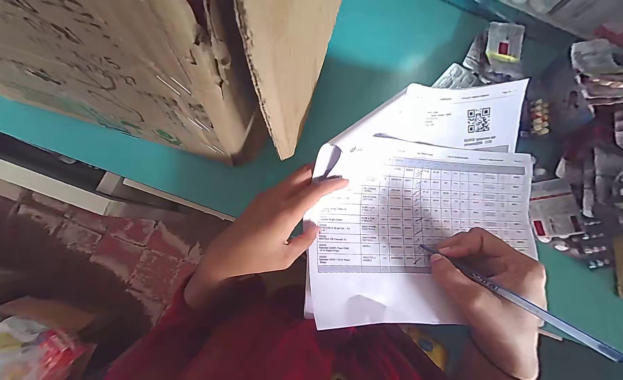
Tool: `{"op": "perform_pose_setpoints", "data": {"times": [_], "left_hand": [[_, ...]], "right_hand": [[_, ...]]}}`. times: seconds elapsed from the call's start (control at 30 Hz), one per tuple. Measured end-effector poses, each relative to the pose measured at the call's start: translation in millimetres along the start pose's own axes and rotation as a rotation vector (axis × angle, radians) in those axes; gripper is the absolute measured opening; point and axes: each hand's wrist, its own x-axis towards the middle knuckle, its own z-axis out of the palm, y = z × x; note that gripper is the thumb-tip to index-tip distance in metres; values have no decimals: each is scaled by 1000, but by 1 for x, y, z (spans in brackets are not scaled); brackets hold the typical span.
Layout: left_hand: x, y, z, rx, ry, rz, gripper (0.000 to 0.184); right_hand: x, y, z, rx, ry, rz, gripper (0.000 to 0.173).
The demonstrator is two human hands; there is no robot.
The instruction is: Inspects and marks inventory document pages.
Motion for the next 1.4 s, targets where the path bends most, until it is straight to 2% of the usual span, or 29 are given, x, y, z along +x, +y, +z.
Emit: {"op": "perform_pose_setpoints", "data": {"times": [0.5, 1.13, 1.4], "left_hand": [[0, 0, 3, 3, 41, 8, 55], [0, 1, 3, -5, 30, -12, 58], [1, 0, 3, -7, 34, -4, 51]], "right_hand": [[7, 0, -5, -2, -42, 18, 12], [4, 3, -2, 20, -8, -1, 13], [4, 4, -2, 37, -9, -2, 13]]}}
